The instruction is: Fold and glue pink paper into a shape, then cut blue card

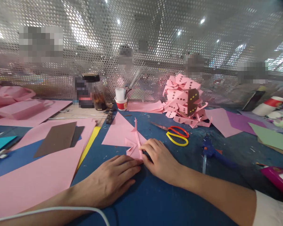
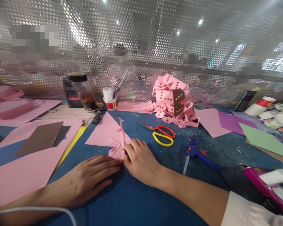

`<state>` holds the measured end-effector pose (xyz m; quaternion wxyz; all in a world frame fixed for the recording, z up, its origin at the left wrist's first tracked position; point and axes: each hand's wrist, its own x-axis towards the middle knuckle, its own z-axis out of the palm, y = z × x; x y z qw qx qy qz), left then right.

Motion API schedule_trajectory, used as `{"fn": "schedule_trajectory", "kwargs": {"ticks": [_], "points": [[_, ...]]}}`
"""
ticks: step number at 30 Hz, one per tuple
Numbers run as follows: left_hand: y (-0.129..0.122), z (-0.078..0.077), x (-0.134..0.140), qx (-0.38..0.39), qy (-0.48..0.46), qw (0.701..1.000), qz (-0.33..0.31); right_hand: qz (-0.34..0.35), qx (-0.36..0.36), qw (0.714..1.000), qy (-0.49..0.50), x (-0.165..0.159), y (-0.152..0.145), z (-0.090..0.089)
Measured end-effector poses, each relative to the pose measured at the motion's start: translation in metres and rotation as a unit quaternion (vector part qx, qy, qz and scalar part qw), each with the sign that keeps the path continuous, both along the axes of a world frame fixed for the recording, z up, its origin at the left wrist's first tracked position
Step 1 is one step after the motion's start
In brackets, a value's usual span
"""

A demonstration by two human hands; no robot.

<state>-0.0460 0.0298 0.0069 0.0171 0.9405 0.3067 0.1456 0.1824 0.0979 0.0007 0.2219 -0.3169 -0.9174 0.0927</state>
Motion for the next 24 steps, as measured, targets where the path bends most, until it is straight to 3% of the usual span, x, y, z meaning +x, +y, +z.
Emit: {"fn": "schedule_trajectory", "kwargs": {"ticks": [24], "points": [[0.0005,0.0020,0.0010,0.003,-0.011,1.000,-0.002,-0.005,0.015,1.000,0.004,0.0007,0.0007,0.0014]]}}
